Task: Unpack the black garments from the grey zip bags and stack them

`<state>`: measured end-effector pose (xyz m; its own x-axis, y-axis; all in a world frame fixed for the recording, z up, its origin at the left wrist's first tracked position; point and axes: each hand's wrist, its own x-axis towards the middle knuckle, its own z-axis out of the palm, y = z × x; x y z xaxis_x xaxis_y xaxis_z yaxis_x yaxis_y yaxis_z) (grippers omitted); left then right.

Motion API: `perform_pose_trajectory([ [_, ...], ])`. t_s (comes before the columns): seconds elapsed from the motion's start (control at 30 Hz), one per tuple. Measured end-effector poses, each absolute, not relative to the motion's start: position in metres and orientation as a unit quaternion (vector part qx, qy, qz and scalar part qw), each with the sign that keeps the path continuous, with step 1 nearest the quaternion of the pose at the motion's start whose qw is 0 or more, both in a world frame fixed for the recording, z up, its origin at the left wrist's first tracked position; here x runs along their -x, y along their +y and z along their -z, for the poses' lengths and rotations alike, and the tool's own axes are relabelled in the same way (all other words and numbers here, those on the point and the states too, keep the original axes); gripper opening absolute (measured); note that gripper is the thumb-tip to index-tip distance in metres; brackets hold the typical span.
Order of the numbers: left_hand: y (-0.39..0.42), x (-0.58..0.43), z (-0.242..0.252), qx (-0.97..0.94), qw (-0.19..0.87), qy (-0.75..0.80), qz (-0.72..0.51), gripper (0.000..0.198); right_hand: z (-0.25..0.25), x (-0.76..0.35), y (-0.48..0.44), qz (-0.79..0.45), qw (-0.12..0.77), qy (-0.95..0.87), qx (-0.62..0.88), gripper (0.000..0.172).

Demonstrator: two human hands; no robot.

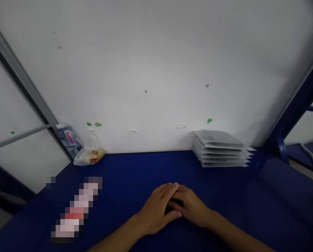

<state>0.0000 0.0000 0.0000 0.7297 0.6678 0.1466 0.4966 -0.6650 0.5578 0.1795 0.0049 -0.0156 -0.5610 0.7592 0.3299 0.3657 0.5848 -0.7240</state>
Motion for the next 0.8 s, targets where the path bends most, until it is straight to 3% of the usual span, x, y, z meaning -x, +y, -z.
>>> perform_pose_trajectory([
  [0.17,0.0,0.0,0.007,-0.889,0.24,0.353,-0.166,0.068,-0.009,-0.225,0.032,-0.394,0.614,-0.464,0.503,0.023],
  [0.23,0.001,-0.001,0.007,-0.895,0.235,0.346,-0.153,0.061,-0.023,-0.248,0.045,-0.401,0.686,-0.307,0.523,0.021],
  [0.4,0.001,-0.003,0.007,-0.898,0.224,0.349,-0.145,0.05,-0.034,-0.289,0.067,-0.402,0.709,-0.202,0.543,0.016],
  [0.8,0.0,-0.003,0.007,-0.9,0.218,0.346,-0.151,0.046,-0.02,-0.306,0.08,-0.431,0.722,-0.173,0.513,0.009],
])
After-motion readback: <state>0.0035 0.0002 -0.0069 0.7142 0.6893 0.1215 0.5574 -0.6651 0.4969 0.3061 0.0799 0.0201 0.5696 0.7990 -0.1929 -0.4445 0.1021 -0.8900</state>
